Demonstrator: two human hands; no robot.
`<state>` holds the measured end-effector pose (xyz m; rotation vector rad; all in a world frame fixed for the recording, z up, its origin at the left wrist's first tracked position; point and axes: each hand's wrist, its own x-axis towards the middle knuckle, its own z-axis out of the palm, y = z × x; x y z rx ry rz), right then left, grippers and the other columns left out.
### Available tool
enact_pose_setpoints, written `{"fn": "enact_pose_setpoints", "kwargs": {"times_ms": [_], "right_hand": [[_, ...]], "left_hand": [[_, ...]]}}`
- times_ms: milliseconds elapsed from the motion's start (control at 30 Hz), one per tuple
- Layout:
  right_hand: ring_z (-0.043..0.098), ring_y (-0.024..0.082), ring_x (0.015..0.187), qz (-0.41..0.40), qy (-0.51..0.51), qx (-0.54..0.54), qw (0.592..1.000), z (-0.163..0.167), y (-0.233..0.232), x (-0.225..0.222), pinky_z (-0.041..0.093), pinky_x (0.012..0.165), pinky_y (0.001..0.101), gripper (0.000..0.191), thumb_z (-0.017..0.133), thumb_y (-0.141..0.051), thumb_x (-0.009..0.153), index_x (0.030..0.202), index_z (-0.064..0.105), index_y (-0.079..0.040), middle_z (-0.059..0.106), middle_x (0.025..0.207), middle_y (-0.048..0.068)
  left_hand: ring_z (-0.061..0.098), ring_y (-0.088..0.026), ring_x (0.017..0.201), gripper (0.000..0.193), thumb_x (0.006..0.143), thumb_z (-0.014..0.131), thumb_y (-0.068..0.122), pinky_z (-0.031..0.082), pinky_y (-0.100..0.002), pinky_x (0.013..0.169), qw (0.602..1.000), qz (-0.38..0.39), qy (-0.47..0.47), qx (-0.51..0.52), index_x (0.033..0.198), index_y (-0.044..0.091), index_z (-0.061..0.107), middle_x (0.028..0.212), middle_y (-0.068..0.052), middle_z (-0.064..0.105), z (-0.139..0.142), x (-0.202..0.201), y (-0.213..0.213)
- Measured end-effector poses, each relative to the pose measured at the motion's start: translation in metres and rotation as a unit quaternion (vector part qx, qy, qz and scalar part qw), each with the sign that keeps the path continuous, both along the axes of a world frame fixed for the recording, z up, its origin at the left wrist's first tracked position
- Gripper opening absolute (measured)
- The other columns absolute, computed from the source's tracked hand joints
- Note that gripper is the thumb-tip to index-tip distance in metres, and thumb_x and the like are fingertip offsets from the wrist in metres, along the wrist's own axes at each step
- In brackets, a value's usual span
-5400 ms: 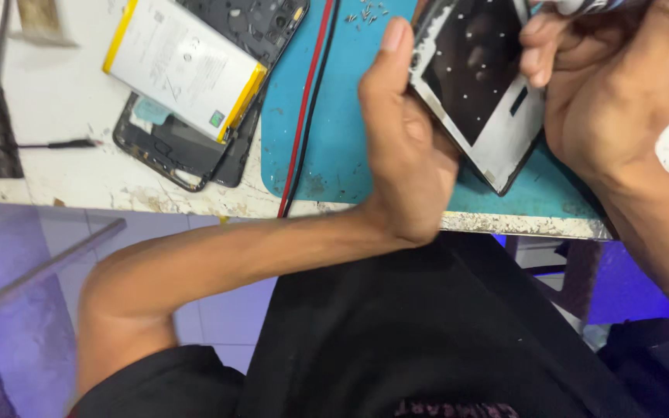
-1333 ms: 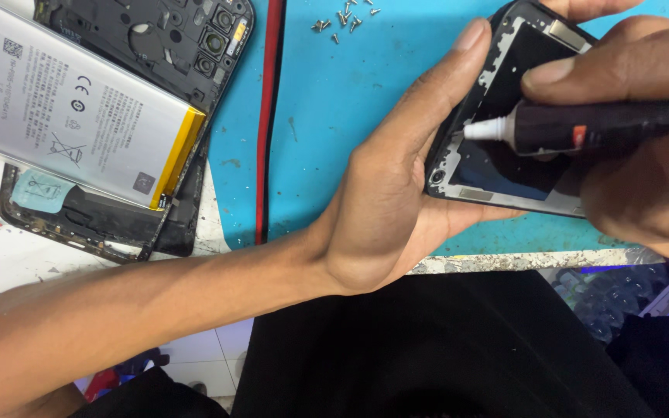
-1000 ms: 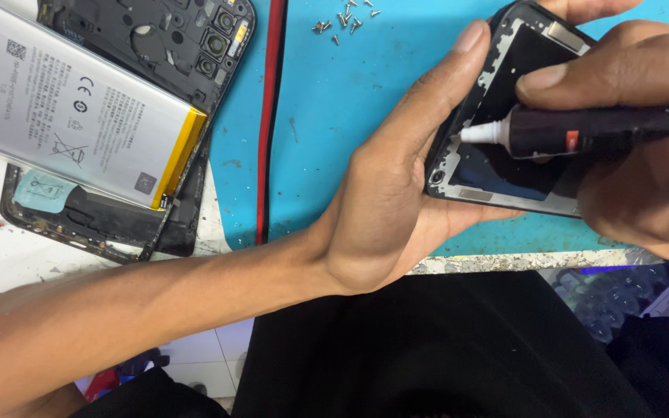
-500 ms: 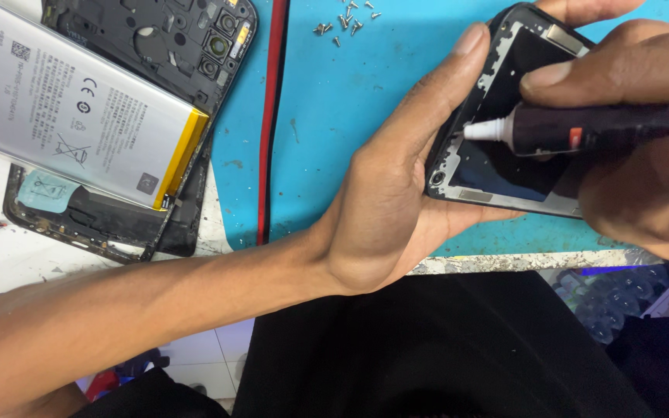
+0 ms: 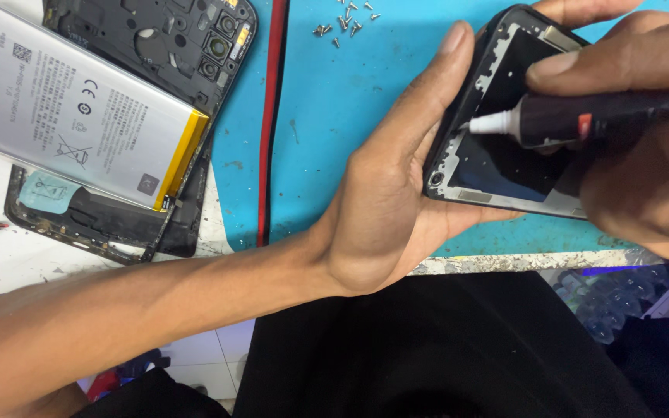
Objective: The person holds a disassembled phone frame and first rubs its edge with a small round pad, then squeezes adhesive from a tube along the frame's inner rim, rotating the frame to reach each side. A removed battery and back cover lie on the work mat beside the tools.
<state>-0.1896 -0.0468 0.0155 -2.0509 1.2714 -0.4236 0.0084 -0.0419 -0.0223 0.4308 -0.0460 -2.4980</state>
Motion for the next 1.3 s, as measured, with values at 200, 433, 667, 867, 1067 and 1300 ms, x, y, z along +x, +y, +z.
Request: {"fn": "enact_pose_setpoints", "kwargs": {"times_ms": [200, 433, 667, 867, 1067, 1300], "right_hand": [[0.071, 0.029, 0.086, -0.015, -0.045, -0.001, 0.999, -0.013, 0.005, -0.012, 0.061, 0.068, 0.0323, 0.036, 0.059, 0.016, 0.077, 0.113, 0.055, 0.015, 0.064, 0.104, 0.029], [0.065, 0.019, 0.070, -0.264, -0.175, 0.290, 0.903, -0.034, 0.008, -0.025, 0.051, 0.060, 0.0264, 0.036, 0.053, -0.032, 0.118, 0.113, 0.064, 0.002, 0.069, 0.087, 0.016], [0.071, 0.021, 0.078, -0.172, -0.084, 0.249, 0.949, -0.021, 0.002, -0.023, 0.059, 0.072, 0.0303, 0.015, 0.053, -0.009, 0.109, 0.117, 0.063, -0.002, 0.071, 0.089, 0.014], [0.073, 0.023, 0.083, -0.096, -0.058, 0.139, 0.984, -0.015, 0.007, -0.023, 0.062, 0.075, 0.0316, 0.019, 0.055, 0.007, 0.100, 0.117, 0.061, 0.001, 0.071, 0.092, 0.016], [0.073, 0.026, 0.084, 0.003, -0.074, 0.046, 0.996, -0.010, -0.001, -0.018, 0.063, 0.075, 0.0341, 0.026, 0.061, 0.007, 0.090, 0.116, 0.060, 0.005, 0.069, 0.091, 0.020], [0.074, 0.025, 0.084, 0.025, -0.077, 0.011, 0.997, -0.008, -0.003, -0.017, 0.062, 0.074, 0.0328, 0.031, 0.056, -0.015, 0.096, 0.119, 0.059, 0.005, 0.068, 0.090, 0.019]], "left_hand": [[0.044, -0.037, 0.146, 0.070, 0.114, 0.020, 0.052, 0.042, -0.061, 0.125, 1.000, 0.002, 0.007, -0.001, 0.164, 0.005, 0.027, 0.147, -0.024, 0.043, -0.009, 0.000, 0.006], [0.056, -0.022, 0.113, 0.063, 0.122, 0.022, 0.054, 0.050, -0.056, 0.114, 0.999, 0.028, 0.017, -0.022, 0.136, -0.002, 0.047, 0.109, -0.015, 0.051, -0.024, 0.001, 0.019], [0.053, -0.027, 0.120, 0.062, 0.117, 0.021, 0.055, 0.047, -0.059, 0.117, 0.998, 0.028, -0.004, -0.055, 0.155, 0.007, 0.032, 0.124, -0.018, 0.049, -0.017, -0.003, 0.013], [0.038, -0.038, 0.153, 0.074, 0.110, 0.016, 0.053, 0.042, -0.061, 0.127, 1.000, -0.008, 0.001, -0.026, 0.171, 0.010, 0.017, 0.157, -0.024, 0.035, -0.005, -0.001, 0.003], [0.035, -0.040, 0.155, 0.074, 0.109, 0.017, 0.051, 0.042, -0.062, 0.125, 1.000, -0.003, 0.004, -0.016, 0.171, 0.010, 0.016, 0.161, -0.025, 0.033, -0.002, -0.002, 0.003], [0.038, -0.044, 0.151, 0.075, 0.109, 0.020, 0.052, 0.043, -0.063, 0.123, 1.000, -0.001, 0.012, -0.009, 0.171, 0.009, 0.016, 0.159, -0.029, 0.034, -0.001, -0.002, 0.002]]}}
